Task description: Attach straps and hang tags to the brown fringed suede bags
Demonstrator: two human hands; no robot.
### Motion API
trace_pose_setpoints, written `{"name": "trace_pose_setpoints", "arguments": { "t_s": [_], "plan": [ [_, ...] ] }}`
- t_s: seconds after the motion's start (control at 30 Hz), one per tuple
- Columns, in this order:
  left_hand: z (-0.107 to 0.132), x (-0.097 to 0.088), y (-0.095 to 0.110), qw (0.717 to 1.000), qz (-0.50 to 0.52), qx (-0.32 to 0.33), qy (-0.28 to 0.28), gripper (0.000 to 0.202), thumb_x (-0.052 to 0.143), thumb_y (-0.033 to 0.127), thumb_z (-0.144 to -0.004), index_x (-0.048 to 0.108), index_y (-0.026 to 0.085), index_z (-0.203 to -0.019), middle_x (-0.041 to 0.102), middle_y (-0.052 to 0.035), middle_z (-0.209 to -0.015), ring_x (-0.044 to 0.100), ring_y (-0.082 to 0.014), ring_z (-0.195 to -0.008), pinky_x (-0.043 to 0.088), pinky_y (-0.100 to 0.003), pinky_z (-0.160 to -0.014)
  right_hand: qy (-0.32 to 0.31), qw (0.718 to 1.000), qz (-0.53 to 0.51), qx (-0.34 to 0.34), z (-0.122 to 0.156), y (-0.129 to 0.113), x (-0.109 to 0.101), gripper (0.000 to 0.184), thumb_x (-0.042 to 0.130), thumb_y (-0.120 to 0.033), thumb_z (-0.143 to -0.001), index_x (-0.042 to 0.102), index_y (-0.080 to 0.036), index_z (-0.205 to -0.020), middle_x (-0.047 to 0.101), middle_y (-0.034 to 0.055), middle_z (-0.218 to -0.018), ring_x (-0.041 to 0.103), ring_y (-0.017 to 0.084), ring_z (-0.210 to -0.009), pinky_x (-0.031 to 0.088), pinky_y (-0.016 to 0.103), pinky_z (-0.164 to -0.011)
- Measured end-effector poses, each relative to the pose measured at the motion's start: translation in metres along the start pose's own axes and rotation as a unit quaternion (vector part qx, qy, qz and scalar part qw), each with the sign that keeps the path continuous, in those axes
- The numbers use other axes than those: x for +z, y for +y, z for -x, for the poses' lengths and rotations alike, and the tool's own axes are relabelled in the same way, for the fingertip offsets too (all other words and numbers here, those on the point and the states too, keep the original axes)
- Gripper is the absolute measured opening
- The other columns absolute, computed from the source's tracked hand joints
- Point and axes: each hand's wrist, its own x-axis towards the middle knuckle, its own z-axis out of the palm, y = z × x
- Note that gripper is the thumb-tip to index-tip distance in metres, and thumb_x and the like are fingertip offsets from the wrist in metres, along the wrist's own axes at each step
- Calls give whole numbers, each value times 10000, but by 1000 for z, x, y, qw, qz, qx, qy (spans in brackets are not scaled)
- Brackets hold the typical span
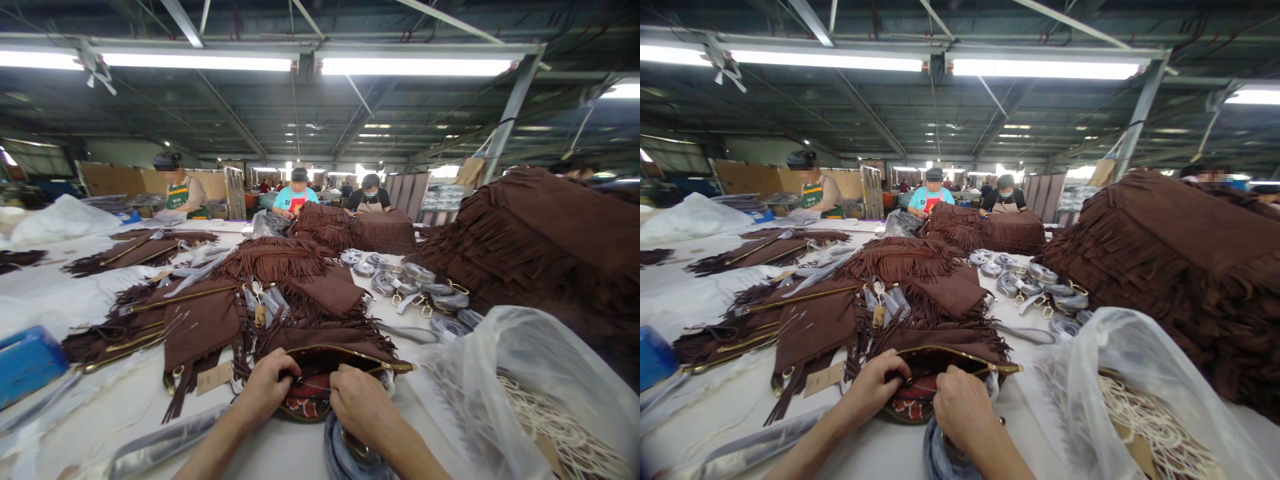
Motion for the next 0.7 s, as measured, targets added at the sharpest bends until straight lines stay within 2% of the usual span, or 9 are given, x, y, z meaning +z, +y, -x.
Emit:
{"name": "trace_pose_setpoints", "arguments": {
  "t_s": [0.27, 0.5, 0.63, 0.7],
  "plan": [
    [1, -1, -4, 998, -38, 36, -22, 275, 519, 18, -719, 705, 208, -787, 555, -34, -883, 571, -190, -925, 425, -258, -797, -5, 1000, 10, -3, 0, -6, 5, 301, 407, -91, -870, 702, -122, -921, 692, 151, -971, 674, 266, -893, 443, 310, -726],
    [0, 5, -1, 992, -116, 37, -15, 243, 481, 53, -788, 657, 219, -794, 532, -31, -910, 561, -183, -888, 430, -257, -770, 9, 1000, -7, 1, -6, -8, 9, 289, 418, -78, -841, 694, -107, -925, 679, 176, -963, 678, 300, -875, 468, 340, -716],
    [1, 6, 1, 987, -159, 31, -12, 222, 422, 97, -844, 603, 214, -794, 525, -38, -891, 553, -187, -836, 433, -274, -747, 17, 1000, -20, -5, -8, -6, 9, 266, 425, -59, -850, 683, -114, -883, 680, 160, -944, 674, 262, -861, 470, 312, -734],
    [2, 5, 3, 990, -133, 37, -5, 199, 411, 108, -846, 570, 213, -791, 541, -46, -922, 553, -193, -866, 443, -291, -780, 61, 996, -66, -28, -9, -2, 7, 236, 445, -54, -856, 667, -130, -887, 676, 125, -941, 657, 228, -892, 463, 290, -785]
  ]
}}
